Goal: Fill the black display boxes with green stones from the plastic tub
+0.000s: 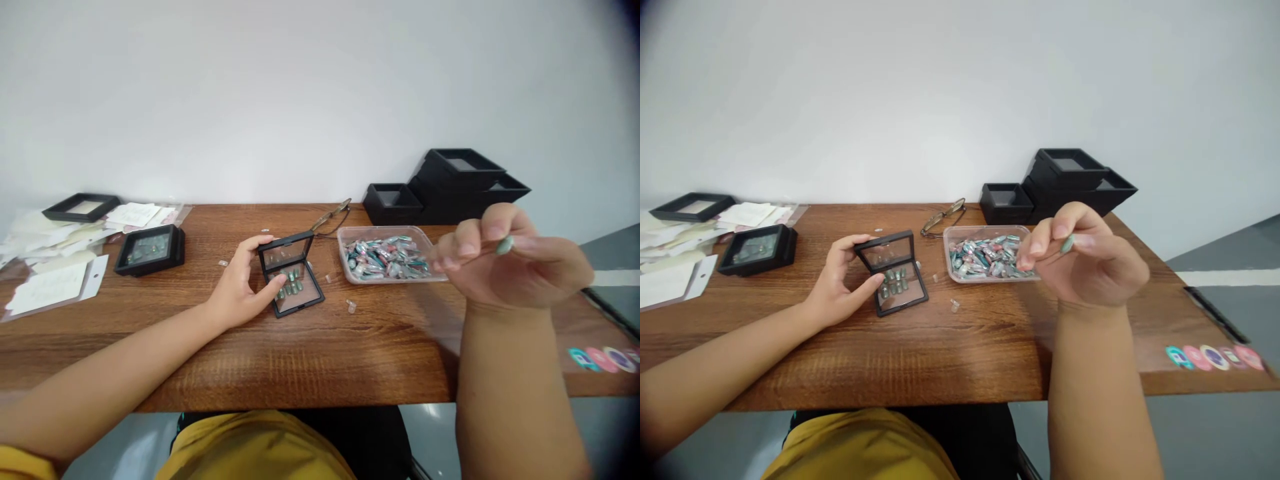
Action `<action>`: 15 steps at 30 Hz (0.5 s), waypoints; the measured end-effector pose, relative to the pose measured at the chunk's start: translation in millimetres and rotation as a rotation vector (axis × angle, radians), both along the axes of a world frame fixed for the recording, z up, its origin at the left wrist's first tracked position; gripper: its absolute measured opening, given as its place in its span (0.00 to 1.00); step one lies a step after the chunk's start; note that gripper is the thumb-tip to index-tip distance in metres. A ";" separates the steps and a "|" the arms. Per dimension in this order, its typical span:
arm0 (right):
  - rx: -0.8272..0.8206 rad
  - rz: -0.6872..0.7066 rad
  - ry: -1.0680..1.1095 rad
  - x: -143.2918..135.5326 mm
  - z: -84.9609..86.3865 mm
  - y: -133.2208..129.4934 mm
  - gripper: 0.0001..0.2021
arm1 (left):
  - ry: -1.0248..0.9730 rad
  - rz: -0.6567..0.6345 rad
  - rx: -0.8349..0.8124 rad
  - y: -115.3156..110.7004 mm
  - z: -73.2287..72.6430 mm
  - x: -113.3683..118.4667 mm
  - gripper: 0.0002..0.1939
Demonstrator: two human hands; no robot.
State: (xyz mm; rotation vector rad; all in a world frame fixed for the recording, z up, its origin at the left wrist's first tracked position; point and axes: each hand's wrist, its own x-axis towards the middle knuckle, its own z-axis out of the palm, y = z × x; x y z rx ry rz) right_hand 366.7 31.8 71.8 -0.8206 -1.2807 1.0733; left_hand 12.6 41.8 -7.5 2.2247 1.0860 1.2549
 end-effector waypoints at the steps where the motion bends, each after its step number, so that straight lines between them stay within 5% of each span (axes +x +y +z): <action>1: 0.003 0.001 -0.010 -0.3 -0.7 0.3 0.10 | -0.023 -0.013 -0.009 0.0 0.4 0.9 0.34; 6: 0.033 -0.019 -0.058 -7.8 -3.5 1.7 0.13 | -0.082 -0.047 -0.046 0.9 2.4 2.6 0.34; 15: 0.034 -0.001 -0.024 -14.2 -2.0 2.4 0.10 | 0.099 0.083 -0.135 4.0 4.9 0.1 0.30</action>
